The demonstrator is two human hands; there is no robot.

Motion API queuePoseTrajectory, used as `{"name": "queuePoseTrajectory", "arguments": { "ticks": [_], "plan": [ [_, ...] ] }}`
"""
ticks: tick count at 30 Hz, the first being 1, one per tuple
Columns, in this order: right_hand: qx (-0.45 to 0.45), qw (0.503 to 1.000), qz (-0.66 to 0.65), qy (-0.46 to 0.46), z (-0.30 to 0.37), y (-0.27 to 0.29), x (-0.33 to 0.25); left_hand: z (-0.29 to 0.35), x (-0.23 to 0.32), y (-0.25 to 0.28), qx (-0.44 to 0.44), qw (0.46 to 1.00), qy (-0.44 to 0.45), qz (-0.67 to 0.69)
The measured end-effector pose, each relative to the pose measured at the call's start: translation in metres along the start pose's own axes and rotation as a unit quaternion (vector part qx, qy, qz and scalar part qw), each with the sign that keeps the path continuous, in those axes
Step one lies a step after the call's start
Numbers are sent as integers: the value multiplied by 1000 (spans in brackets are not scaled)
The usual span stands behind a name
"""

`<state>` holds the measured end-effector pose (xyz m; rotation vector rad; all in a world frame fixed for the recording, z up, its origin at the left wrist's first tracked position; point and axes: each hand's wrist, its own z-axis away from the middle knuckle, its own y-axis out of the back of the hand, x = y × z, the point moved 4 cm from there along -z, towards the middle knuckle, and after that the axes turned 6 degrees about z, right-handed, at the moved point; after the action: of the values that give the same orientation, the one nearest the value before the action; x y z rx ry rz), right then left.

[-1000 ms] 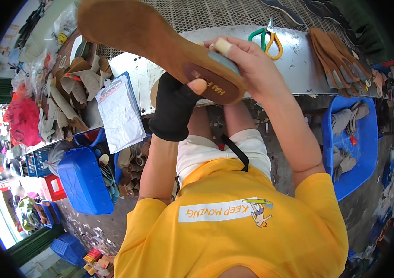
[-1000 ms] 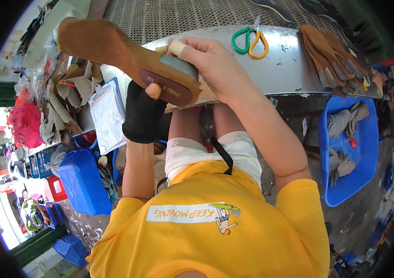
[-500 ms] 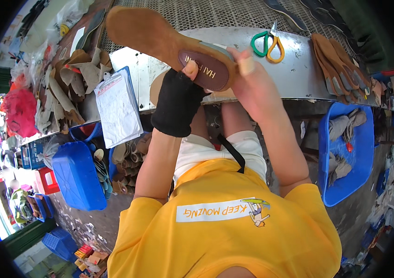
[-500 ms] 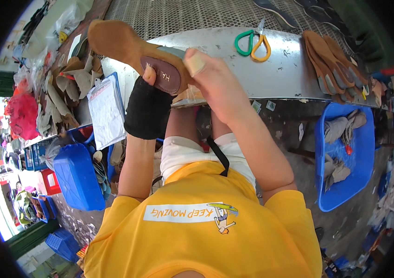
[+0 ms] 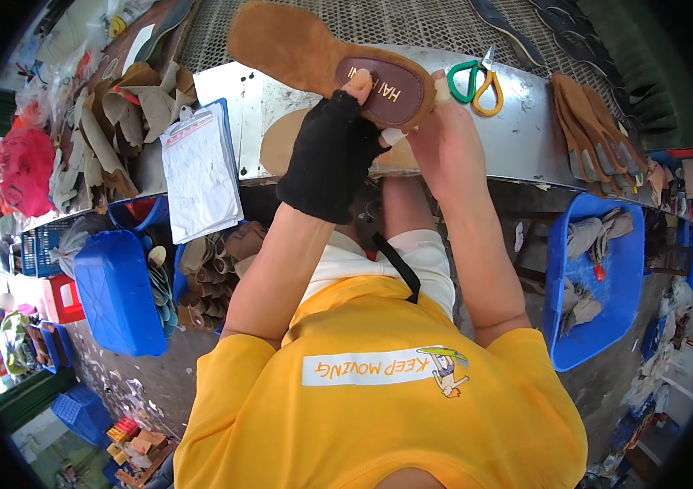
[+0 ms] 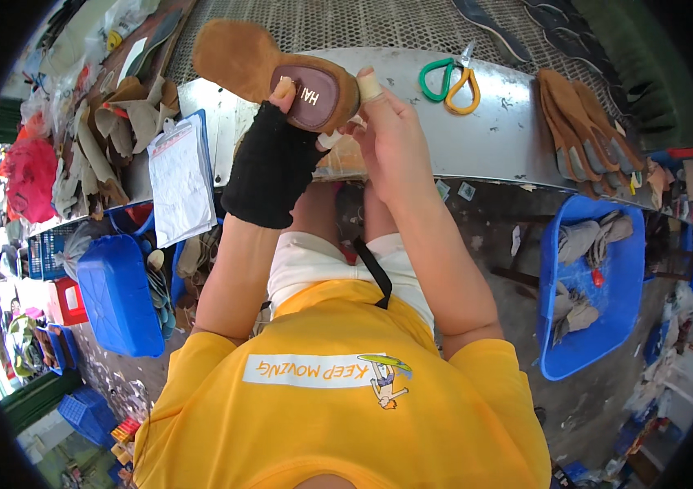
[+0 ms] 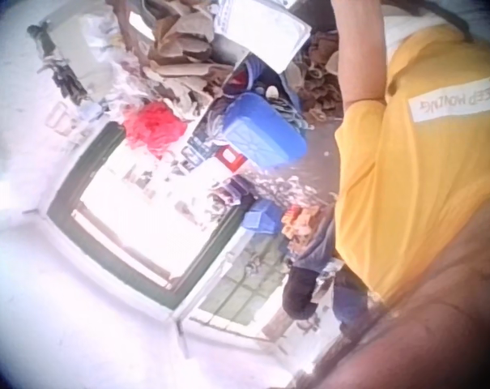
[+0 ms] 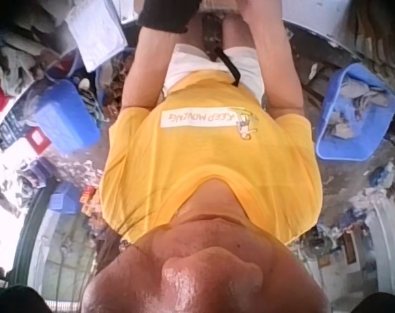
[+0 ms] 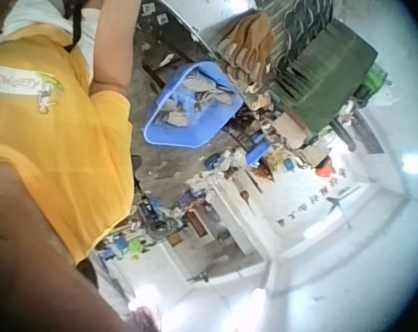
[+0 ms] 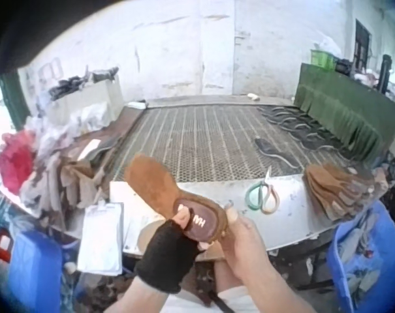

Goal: The recorder is assembling and inspecting shoe components, applying labels, and documenting progress on a clipboard.

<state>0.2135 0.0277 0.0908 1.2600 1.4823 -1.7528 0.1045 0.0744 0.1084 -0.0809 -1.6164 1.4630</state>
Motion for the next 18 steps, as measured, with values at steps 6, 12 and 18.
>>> {"name": "queuePoseTrajectory", "arguments": {
  "ticks": [6, 12, 18],
  "plan": [
    [17, 991, 75, 106, 10, -10, -16, -12, -4, 19, 12, 999, 15, -29],
    [35, 824, 487, 288, 10, 0, -31, -12, -4, 22, 53, 995, 54, -69],
    [8, 892, 384, 240, 8, 7, -41, -15, 8, 13, 44, 984, -48, -164]
  ]
}}
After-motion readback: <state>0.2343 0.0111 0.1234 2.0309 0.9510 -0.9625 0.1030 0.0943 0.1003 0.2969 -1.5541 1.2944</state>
